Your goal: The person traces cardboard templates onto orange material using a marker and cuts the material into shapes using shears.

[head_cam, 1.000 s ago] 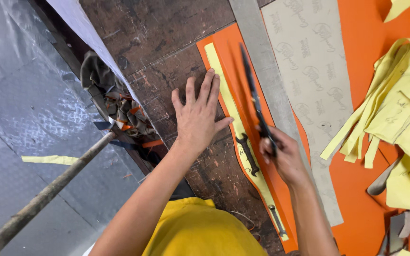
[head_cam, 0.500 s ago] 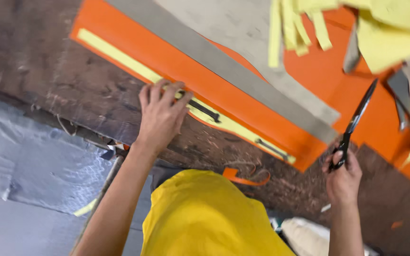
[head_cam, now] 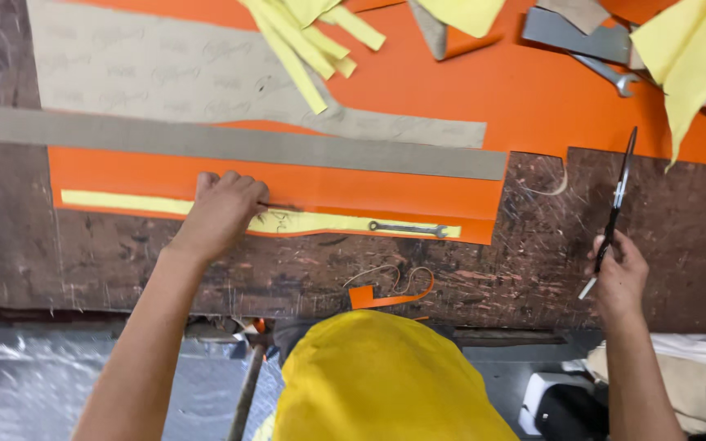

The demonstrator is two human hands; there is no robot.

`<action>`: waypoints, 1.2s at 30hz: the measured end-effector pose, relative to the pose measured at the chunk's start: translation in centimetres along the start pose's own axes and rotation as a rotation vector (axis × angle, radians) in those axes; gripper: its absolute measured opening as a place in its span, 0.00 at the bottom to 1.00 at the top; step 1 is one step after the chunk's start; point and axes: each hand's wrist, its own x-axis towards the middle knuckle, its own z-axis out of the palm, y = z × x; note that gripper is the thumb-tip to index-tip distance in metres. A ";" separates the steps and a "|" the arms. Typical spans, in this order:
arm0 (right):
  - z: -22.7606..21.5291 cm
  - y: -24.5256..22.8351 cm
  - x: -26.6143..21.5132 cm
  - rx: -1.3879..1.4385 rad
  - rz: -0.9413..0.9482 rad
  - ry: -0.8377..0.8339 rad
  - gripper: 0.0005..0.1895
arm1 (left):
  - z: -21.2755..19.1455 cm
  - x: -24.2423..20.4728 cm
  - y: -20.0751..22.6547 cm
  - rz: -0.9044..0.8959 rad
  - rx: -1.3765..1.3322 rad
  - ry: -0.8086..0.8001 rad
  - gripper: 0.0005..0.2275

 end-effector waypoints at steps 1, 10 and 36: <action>-0.6 0.8 0.3 -0.028 -0.010 0.000 0.15 | -0.8 0.9 0.4 0.003 -0.083 0.059 0.03; -5.3 6.0 4.2 -0.822 -0.453 0.075 0.24 | 2.0 18.6 9.8 0.115 -0.258 0.149 0.04; -2.0 9.3 -6.9 -0.524 -0.045 0.153 0.07 | 10.7 8.2 20.1 0.150 0.144 -0.002 0.09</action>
